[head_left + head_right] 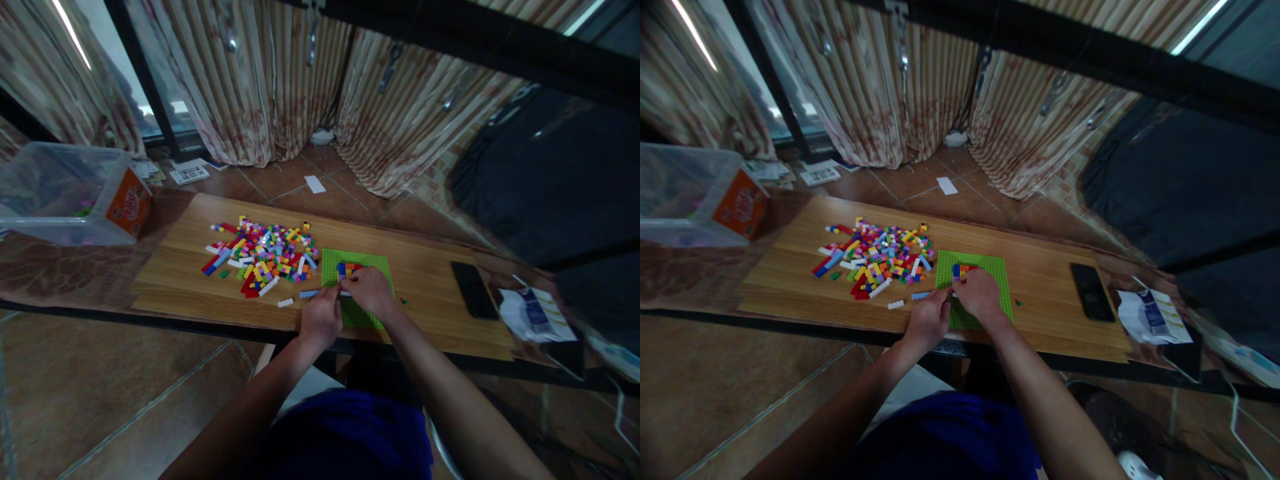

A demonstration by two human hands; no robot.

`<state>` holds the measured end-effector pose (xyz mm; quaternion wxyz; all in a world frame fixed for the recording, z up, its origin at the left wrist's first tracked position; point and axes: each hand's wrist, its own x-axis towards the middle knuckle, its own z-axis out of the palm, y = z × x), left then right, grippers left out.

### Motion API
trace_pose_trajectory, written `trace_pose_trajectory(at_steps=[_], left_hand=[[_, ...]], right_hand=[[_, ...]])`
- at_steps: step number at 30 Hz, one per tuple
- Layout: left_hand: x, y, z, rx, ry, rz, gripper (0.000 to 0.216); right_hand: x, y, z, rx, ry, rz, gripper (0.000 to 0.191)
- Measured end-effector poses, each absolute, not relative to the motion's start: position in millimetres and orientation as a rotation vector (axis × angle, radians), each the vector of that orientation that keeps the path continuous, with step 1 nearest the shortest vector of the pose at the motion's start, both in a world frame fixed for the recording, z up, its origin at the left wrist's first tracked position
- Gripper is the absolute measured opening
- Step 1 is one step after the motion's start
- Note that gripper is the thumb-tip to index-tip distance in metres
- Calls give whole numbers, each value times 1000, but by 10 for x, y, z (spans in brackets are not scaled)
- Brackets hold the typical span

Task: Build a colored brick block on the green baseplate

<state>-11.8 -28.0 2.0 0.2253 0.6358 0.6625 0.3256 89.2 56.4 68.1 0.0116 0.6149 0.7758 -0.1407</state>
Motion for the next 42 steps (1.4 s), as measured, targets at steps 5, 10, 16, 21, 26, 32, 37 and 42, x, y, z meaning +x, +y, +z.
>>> trace_pose_trajectory(at_steps=[5,10,16,21,26,32,37,42], left_hand=[[-115,-278,24,1731,1806,890,37],[-115,-280,22,1735,1824,867,36],[-120,-286,29,1730,1819,867,37],[-113,-282,54,1733,1827,824,39],[-85,-283,99,1701,1862,740,41],[-87,-192,192,1610,1892,730,33],[-137,-72,278,1560,1858,722,27],[-140,-45,278,1571,1877,694,28]], right_hand=[[902,626,670,1901,2393,-473,29],[877,598,664,1912,2393,-462,32],[854,508,671,1950,2405,-443,31],[845,452,611,2013,2410,-418,36],[854,410,547,2065,2407,-439,41],[912,385,546,2106,2423,-587,35],[957,368,534,2066,2497,-708,31],[1001,402,529,2020,2528,-752,25]])
